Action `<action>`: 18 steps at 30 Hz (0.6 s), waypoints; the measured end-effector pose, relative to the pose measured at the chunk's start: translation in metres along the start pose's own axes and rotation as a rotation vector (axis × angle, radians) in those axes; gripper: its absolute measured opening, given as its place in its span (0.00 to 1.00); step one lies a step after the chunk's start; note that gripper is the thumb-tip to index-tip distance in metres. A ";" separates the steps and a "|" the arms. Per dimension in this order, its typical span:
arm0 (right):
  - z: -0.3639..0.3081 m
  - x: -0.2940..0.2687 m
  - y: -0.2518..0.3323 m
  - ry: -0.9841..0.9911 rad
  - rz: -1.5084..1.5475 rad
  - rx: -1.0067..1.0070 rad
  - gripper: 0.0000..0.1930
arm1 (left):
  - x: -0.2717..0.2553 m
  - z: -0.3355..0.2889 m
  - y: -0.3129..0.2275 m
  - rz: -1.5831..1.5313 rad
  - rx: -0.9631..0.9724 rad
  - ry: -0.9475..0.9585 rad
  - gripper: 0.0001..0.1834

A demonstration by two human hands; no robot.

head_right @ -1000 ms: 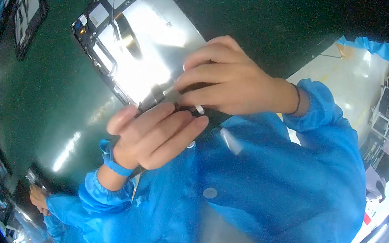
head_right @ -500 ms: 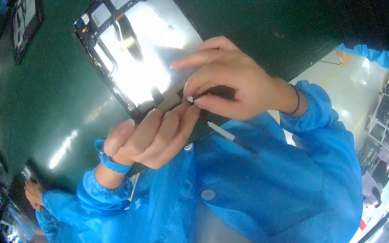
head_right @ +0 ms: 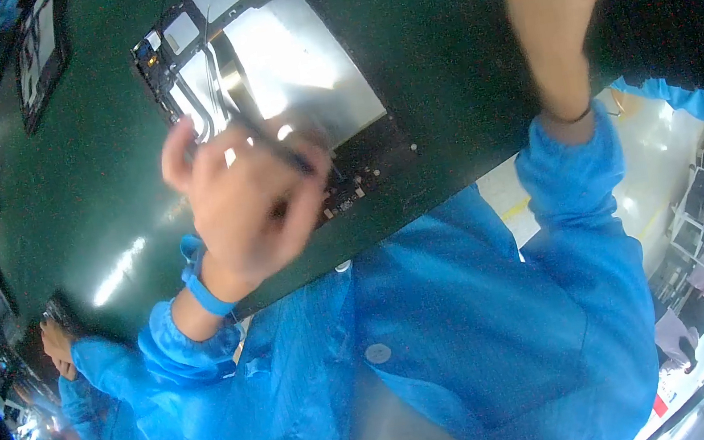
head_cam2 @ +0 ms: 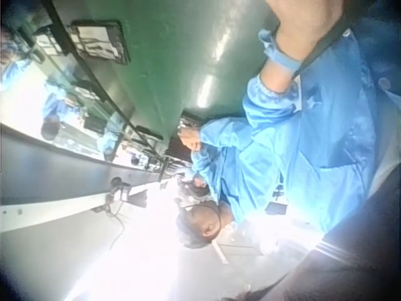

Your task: The person assembles the internal components of tablet devices by hand, connecting ribbon cables and installing batteries into the chassis on a factory line.

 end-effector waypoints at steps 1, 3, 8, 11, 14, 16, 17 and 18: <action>0.008 -0.006 -0.007 -0.046 -0.114 0.002 0.10 | 0.002 0.007 0.022 -0.042 -0.179 -0.027 0.06; 0.005 0.005 0.020 -0.085 -0.354 -0.193 0.11 | 0.004 0.007 0.036 0.001 -0.242 -0.016 0.06; -0.080 0.012 0.125 0.343 0.046 -0.565 0.14 | 0.005 -0.005 0.057 -0.012 -0.395 0.011 0.06; -0.131 0.011 0.145 0.284 0.248 -0.507 0.12 | 0.007 0.001 0.054 0.030 -0.311 0.045 0.06; -0.140 0.016 0.145 0.300 0.188 -0.460 0.12 | 0.003 0.002 0.048 0.112 -0.245 0.017 0.06; -0.139 0.017 0.146 0.301 0.182 -0.442 0.12 | 0.002 0.003 0.044 0.164 -0.202 0.003 0.07; -0.138 0.018 0.145 0.300 0.173 -0.426 0.12 | 0.002 0.003 0.044 0.164 -0.202 0.005 0.07; -0.139 0.019 0.145 0.299 0.173 -0.426 0.12 | 0.003 0.002 0.046 0.153 -0.224 0.027 0.07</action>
Point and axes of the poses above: each hand's wrist, its own z-axis towards the middle knuckle, its own x-axis out of the palm, y = z × x, the point moved 9 cm from there along z, towards the middle knuckle, and after that the axes turned 5 degrees about x, right-handed, at the moved point
